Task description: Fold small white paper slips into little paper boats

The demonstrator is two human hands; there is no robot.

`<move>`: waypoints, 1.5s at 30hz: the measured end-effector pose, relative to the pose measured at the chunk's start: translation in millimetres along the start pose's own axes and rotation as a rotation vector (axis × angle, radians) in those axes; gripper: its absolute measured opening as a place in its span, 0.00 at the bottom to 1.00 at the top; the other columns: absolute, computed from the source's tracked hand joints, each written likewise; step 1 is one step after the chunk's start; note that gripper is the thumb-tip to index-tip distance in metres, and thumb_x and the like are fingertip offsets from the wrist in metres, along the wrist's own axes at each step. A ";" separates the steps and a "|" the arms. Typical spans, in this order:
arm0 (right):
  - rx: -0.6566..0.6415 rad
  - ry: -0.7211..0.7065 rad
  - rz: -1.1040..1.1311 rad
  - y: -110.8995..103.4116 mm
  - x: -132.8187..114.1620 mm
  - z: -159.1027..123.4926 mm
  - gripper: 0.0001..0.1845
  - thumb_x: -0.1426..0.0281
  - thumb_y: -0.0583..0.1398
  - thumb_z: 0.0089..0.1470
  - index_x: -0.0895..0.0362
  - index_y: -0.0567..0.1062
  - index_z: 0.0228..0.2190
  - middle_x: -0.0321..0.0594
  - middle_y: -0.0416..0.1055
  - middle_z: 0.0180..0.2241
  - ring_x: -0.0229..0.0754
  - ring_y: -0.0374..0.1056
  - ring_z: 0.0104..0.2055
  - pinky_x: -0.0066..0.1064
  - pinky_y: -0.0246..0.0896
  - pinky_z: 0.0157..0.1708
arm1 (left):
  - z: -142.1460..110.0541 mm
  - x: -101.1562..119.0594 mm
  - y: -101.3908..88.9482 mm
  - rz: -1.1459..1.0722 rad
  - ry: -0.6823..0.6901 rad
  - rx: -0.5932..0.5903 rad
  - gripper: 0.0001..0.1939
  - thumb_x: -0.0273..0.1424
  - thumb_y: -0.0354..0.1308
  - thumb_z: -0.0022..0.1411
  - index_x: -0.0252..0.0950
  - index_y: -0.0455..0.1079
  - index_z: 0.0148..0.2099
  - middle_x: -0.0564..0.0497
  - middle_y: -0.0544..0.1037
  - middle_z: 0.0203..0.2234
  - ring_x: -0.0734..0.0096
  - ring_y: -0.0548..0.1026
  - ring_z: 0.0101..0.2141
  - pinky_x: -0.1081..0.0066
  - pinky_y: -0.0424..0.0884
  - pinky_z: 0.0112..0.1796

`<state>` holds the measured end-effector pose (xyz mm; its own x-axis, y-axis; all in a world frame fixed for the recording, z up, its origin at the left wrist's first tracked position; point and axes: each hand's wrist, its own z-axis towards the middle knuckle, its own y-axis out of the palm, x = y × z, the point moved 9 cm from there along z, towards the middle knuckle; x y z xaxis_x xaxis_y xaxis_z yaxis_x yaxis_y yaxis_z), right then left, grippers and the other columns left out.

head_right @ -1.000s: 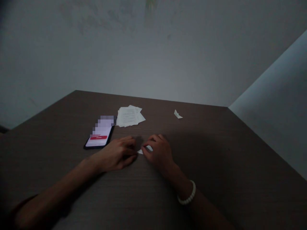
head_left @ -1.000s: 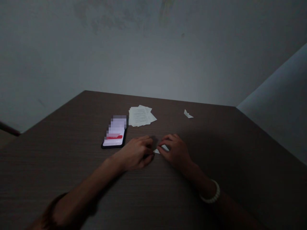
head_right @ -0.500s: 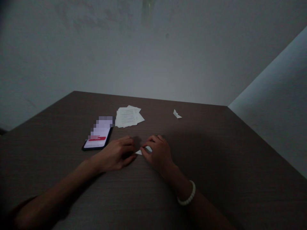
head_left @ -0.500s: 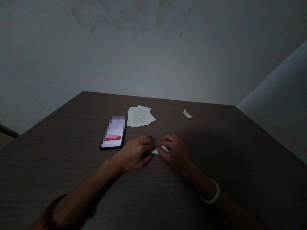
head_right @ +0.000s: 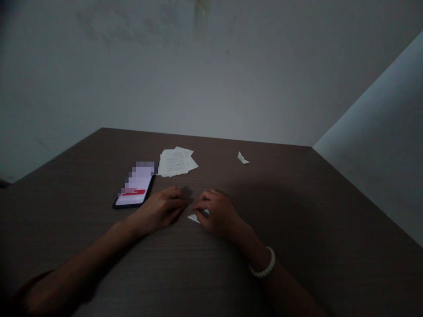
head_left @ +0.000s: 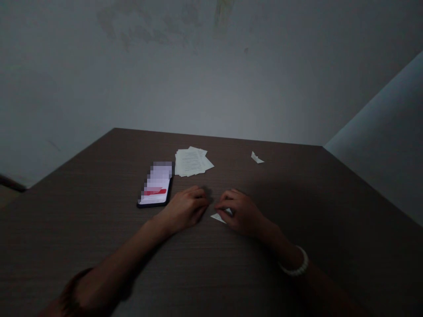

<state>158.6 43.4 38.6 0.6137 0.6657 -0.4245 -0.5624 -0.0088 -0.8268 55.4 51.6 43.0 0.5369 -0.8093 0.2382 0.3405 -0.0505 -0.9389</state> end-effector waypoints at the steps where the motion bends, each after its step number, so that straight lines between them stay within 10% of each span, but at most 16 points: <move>1: 0.003 0.007 0.003 -0.8 1.3 0.0 0.07 0.74 0.62 0.54 0.55 0.80 0.35 0.39 0.73 0.34 0.40 0.67 0.37 0.32 0.60 0.41 | -0.2 0.9 -0.8 -0.021 0.006 0.012 0.11 0.26 0.51 0.65 0.34 0.74 0.36 0.47 0.72 0.31 0.64 0.70 0.36 0.66 0.68 0.36; 45: -0.095 0.030 -0.185 -8.6 4.6 1.7 0.08 0.68 0.59 0.59 0.52 0.80 0.34 0.38 0.72 0.29 0.39 0.64 0.33 0.31 0.55 0.33 | 1.9 24.8 -5.4 0.094 0.095 -0.047 0.15 0.39 0.53 0.67 0.34 0.74 0.44 0.43 0.73 0.40 0.57 0.69 0.41 0.59 0.68 0.41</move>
<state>165.3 47.8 44.5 0.7184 0.6403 -0.2719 -0.3847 0.0401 -0.9222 68.4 32.9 54.4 0.4884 -0.8634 0.1266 0.2548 0.0024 -0.9670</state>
